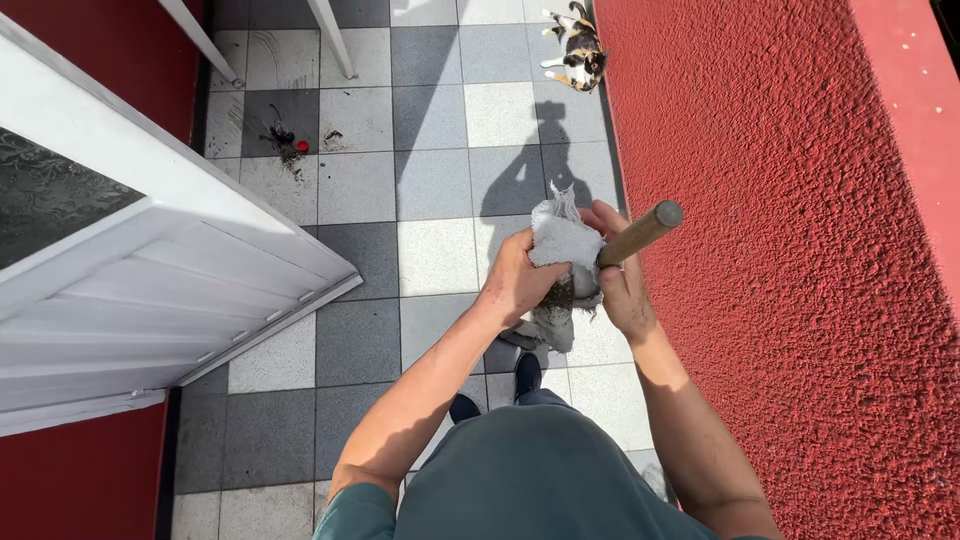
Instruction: Sweeping and wiping down a table and floor on a balcony.
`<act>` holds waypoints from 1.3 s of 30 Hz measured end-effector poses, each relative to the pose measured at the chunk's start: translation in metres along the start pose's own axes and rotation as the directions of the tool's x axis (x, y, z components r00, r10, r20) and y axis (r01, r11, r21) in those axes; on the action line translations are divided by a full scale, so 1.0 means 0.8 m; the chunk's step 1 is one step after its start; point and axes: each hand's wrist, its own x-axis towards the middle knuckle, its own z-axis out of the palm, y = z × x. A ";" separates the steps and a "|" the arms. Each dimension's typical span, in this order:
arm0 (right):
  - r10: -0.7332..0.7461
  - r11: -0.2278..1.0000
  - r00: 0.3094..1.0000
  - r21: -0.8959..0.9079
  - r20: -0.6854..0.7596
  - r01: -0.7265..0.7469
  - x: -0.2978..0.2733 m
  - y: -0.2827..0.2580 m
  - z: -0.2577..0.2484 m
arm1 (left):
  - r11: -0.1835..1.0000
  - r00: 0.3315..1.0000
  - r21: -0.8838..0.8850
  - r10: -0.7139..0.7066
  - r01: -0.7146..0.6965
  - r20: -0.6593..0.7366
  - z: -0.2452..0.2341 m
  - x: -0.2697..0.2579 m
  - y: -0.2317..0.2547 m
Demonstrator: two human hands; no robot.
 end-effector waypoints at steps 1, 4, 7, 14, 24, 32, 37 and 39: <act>-0.004 1.000 1.000 0.001 0.004 0.004 -0.013 0.042 -0.016 | 1.000 1.000 0.001 0.003 -0.003 -0.005 0.006 0.011 -0.001; 0.148 0.986 0.983 0.055 0.108 -0.155 -0.036 0.143 -0.051 | 0.993 0.996 -0.085 0.072 -0.077 -0.052 0.019 0.044 0.012; 0.353 0.933 0.908 -0.013 0.225 -0.360 -0.030 0.179 -0.060 | 0.886 0.993 -0.450 0.095 -0.113 -0.063 0.025 0.070 0.050; 0.479 0.878 0.775 -0.238 0.412 -0.416 0.033 0.143 -0.036 | 0.675 0.939 -0.652 0.230 -0.344 -0.257 -0.003 0.143 0.157; 0.428 0.904 0.903 0.023 -0.038 -0.427 0.035 0.244 -0.127 | 0.622 0.401 -0.001 0.503 -0.783 -0.766 -0.220 0.188 0.156; 0.323 0.936 0.901 0.242 -0.291 -0.257 0.063 0.280 -0.178 | 0.991 0.303 -0.002 0.039 -0.133 -0.952 -0.307 0.163 -0.101; 0.274 0.959 0.914 0.151 -0.300 -0.238 0.147 0.273 -0.148 | 0.994 0.253 -0.109 -0.098 -0.029 -0.962 -0.338 0.158 -0.184; 0.123 0.986 0.962 0.141 -0.243 -0.091 0.188 0.288 -0.133 | 0.978 0.260 -0.207 -0.199 -0.005 -0.945 -0.362 0.164 -0.213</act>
